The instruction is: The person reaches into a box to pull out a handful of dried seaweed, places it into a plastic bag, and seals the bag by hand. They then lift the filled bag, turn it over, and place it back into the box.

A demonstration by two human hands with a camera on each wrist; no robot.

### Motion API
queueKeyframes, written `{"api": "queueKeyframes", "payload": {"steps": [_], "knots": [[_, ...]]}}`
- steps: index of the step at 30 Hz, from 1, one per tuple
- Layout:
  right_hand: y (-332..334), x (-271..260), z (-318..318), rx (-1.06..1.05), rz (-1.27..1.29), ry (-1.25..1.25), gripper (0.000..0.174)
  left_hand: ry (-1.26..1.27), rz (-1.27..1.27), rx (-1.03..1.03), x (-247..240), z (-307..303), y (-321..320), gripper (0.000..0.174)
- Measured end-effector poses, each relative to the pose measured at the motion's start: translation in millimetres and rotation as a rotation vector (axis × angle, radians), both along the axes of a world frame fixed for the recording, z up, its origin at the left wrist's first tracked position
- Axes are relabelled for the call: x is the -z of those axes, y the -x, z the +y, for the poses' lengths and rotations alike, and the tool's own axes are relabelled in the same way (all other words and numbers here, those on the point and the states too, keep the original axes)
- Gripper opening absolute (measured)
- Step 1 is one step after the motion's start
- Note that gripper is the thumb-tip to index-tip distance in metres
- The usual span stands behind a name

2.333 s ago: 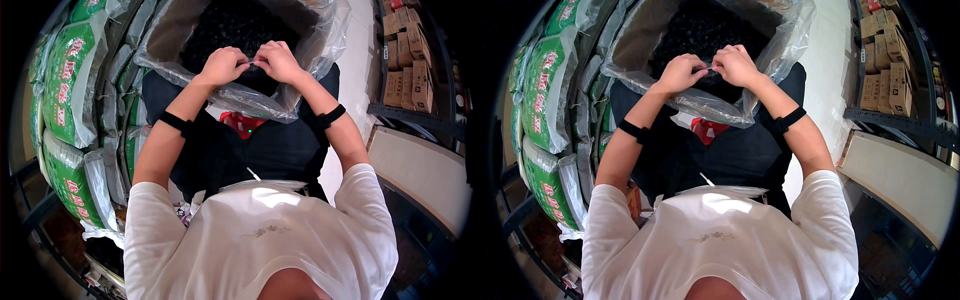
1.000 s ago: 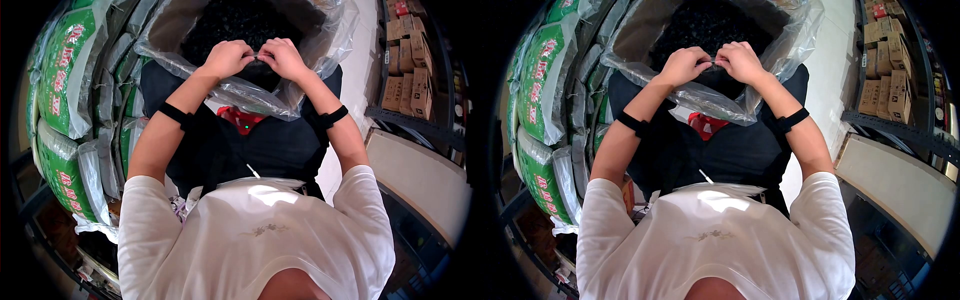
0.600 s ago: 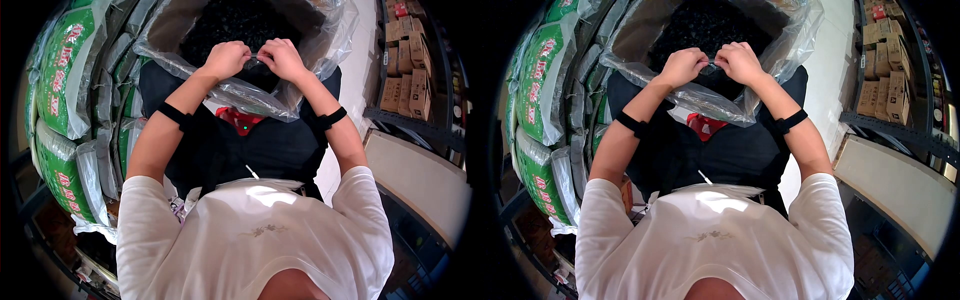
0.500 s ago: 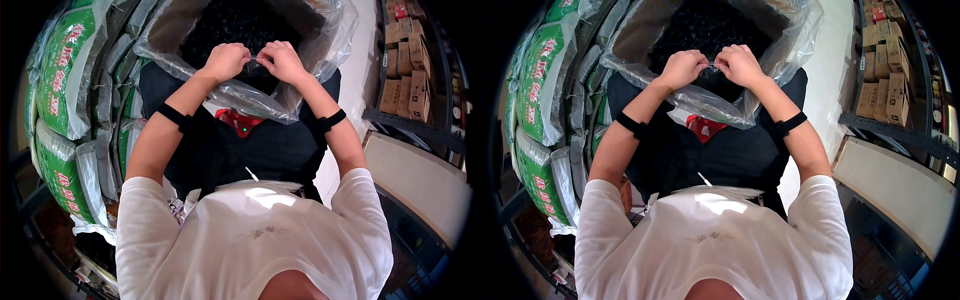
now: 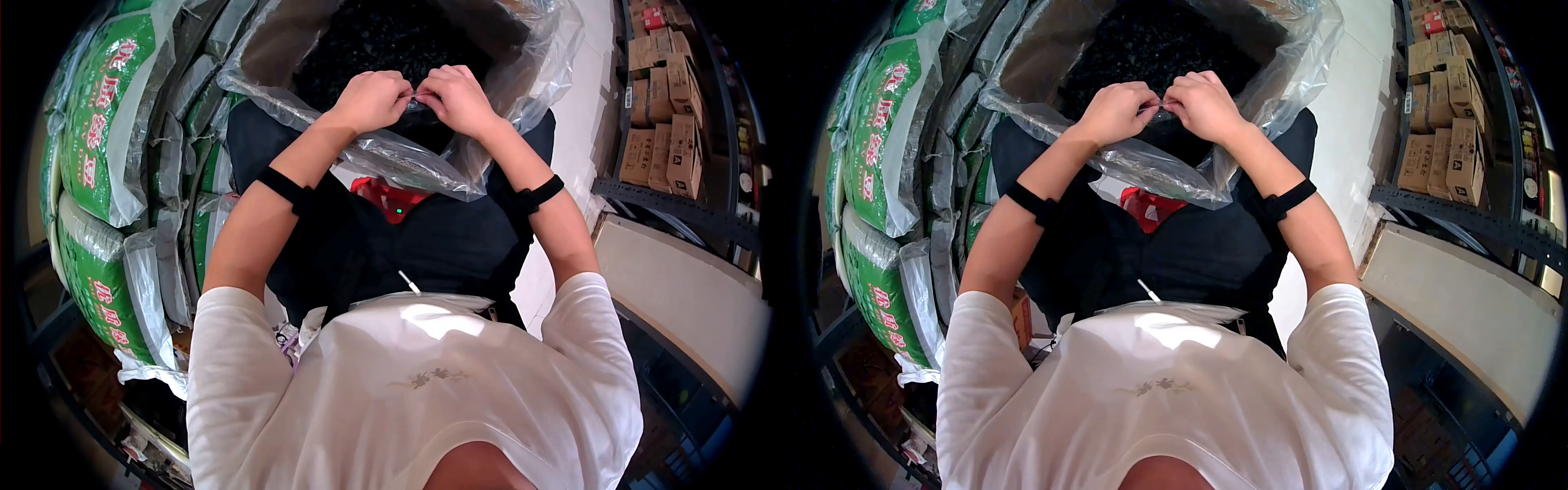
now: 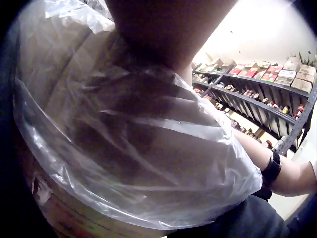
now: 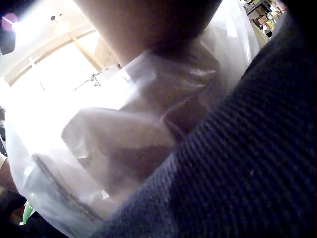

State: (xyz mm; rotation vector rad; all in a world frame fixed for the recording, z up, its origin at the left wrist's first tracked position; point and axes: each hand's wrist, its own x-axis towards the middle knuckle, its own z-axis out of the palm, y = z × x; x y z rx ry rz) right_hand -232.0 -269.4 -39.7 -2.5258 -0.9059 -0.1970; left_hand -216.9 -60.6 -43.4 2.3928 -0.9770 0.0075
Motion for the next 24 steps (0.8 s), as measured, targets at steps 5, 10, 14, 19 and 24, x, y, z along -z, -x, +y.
{"api": "queueKeyframes", "payload": {"steps": [5,10,14,19,24], "knots": [[0.5,2.3,-1.4,-0.02,0.014,-0.028,0.005,0.03,-0.017,0.019,-2.3,-0.3,0.9,0.015],[0.7,1.0,-0.5,-0.011,0.031,-0.007,0.007,0.011,-0.013,0.031,0.8,-2.2,-0.4,0.015],[1.1,-1.0,1.6,-0.008,0.03,-0.001,0.007,-0.004,-0.059,0.043,6.0,-0.8,-1.3,0.012],[1.3,1.0,2.9,-0.003,0.01,0.015,0.007,-0.023,-0.033,0.021,3.2,0.0,-2.3,0.013],[-1.5,4.4,-0.9,0.065,-0.082,0.045,0.006,0.008,0.048,-0.11,-2.8,-1.6,0.0,0.016]]}}
